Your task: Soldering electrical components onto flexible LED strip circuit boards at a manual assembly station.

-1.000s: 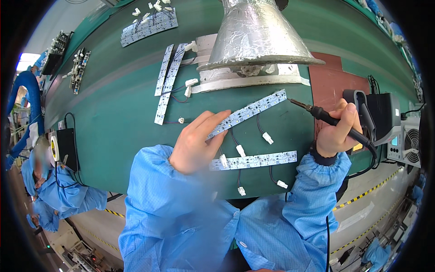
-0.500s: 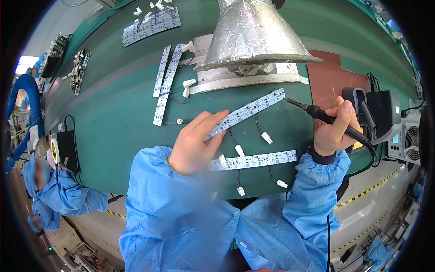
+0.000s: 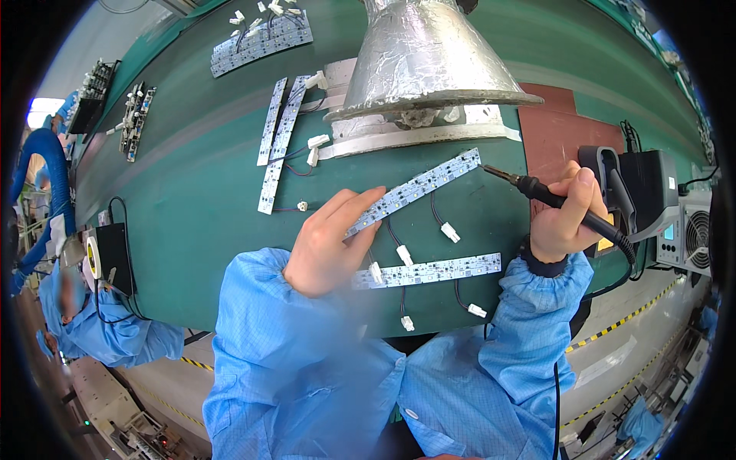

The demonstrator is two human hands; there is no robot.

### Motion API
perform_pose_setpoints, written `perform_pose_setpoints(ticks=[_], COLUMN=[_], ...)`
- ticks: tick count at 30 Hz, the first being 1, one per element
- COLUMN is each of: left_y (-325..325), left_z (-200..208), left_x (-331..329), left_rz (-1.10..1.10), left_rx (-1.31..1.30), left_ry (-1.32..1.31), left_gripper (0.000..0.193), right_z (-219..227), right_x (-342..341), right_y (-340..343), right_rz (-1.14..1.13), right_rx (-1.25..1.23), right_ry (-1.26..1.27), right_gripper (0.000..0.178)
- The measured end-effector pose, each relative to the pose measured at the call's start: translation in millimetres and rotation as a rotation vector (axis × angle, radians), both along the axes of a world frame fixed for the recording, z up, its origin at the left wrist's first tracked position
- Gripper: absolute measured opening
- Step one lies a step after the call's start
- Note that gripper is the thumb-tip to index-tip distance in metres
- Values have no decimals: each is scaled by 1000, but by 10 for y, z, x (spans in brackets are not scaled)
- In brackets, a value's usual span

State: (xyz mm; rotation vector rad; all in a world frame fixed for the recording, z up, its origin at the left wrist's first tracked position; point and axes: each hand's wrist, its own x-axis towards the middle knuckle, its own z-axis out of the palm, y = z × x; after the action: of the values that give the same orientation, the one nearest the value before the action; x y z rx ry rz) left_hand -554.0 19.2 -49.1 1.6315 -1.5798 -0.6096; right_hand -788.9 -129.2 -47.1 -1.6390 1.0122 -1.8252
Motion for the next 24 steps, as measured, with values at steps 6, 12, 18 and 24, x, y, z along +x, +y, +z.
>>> perform_pose_setpoints(ticks=[6,12,18,24], left_y=[-1,-3,65,643], left_z=[-8,-12,118,595], left_x=[-2,0,-11,283], left_rz=[-3,-11,-21,86], left_rx=[0,-25,-70,-55], left_ry=[-6,-19,-92,-73], left_gripper=[44,44,44,40], right_z=[-14,48,8,26], right_x=[7,-40,-115,-184], right_y=[-9,-169,-224,-172], right_rz=[6,-162,-179,-172], right_rx=[6,-95,-74,-31], right_ry=[-13,-249,-278,-295], right_gripper=[44,42,38,34])
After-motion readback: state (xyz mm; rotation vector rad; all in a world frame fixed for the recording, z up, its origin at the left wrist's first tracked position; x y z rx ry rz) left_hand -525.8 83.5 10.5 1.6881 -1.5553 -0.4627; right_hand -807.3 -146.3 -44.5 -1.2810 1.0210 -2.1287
